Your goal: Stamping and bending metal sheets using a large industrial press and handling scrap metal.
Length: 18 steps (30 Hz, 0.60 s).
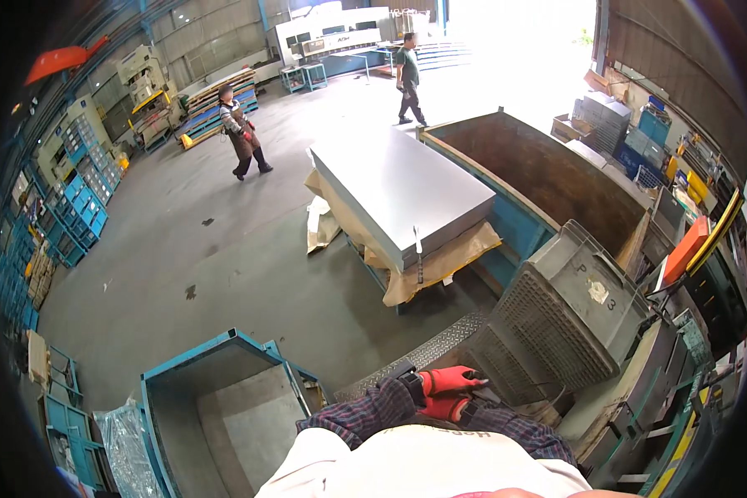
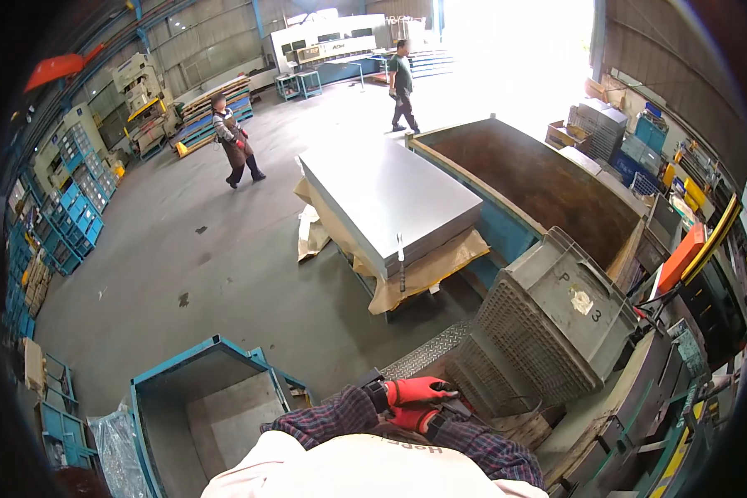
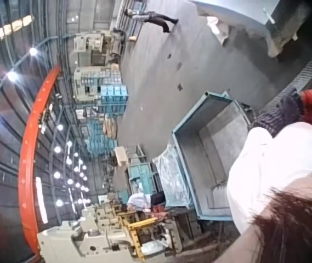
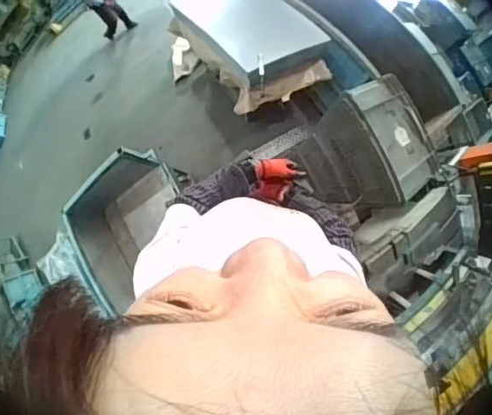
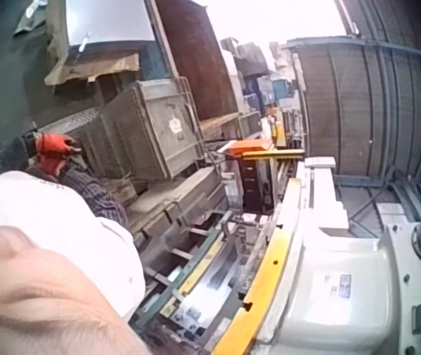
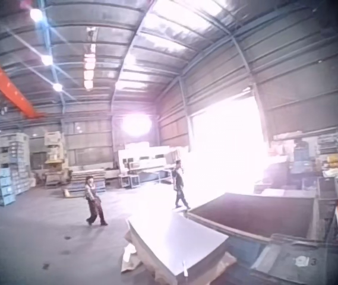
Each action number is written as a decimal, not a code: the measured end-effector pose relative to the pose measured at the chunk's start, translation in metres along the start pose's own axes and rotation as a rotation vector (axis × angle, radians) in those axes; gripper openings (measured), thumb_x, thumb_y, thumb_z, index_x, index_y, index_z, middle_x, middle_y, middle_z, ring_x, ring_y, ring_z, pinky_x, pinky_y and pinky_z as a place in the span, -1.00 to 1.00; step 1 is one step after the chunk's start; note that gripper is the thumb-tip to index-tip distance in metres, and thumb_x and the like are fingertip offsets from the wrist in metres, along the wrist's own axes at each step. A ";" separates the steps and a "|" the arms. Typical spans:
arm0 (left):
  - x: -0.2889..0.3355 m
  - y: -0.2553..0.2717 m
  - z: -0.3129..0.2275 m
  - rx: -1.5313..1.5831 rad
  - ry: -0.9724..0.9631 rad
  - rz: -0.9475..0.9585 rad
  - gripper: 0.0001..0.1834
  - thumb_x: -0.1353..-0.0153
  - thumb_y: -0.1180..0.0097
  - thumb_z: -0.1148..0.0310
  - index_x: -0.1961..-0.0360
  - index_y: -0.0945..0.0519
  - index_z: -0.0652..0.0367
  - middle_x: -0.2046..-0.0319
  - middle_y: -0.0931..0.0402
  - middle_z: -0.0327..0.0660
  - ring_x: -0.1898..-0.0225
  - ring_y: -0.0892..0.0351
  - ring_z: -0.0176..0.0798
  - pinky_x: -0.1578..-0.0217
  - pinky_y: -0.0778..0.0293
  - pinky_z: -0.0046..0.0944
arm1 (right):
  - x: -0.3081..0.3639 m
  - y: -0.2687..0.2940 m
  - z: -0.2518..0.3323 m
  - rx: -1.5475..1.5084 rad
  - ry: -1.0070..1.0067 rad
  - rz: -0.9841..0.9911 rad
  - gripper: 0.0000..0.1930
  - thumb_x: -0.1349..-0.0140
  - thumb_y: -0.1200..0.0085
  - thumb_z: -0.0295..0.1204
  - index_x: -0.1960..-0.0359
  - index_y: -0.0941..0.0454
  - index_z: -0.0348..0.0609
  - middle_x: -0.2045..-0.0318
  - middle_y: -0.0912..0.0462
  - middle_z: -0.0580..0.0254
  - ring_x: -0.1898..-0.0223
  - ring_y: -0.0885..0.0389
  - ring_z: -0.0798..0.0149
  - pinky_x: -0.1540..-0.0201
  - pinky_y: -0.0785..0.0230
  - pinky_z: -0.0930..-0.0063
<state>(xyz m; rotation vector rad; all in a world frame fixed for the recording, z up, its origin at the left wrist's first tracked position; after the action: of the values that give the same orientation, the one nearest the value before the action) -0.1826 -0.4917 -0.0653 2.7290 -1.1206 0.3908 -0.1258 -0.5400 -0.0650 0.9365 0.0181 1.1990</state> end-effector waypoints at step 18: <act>0.059 0.052 0.059 -0.441 0.142 -0.545 -0.71 0.12 0.06 0.19 0.38 -0.45 0.11 0.47 -0.45 -0.11 0.42 -0.42 -0.09 0.39 -0.31 -0.24 | 0.010 -0.025 -0.081 -0.651 -0.201 -0.356 -0.74 0.00 0.20 -0.23 0.49 -0.44 -0.13 0.50 -0.48 0.08 0.37 -0.43 0.14 0.35 -0.22 0.40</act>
<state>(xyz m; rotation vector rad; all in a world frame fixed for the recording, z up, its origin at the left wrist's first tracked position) -0.1691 -0.5824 -0.1008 2.4239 -0.3403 0.2162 -0.1400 -0.4844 -0.1280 0.4447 -0.3357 0.7012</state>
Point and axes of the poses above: each hand's wrist, its own x-axis away from the middle knuckle, its own y-axis out of the back of the hand, z = x × y, the point moved 8 cm from there along -x, towards the middle knuckle
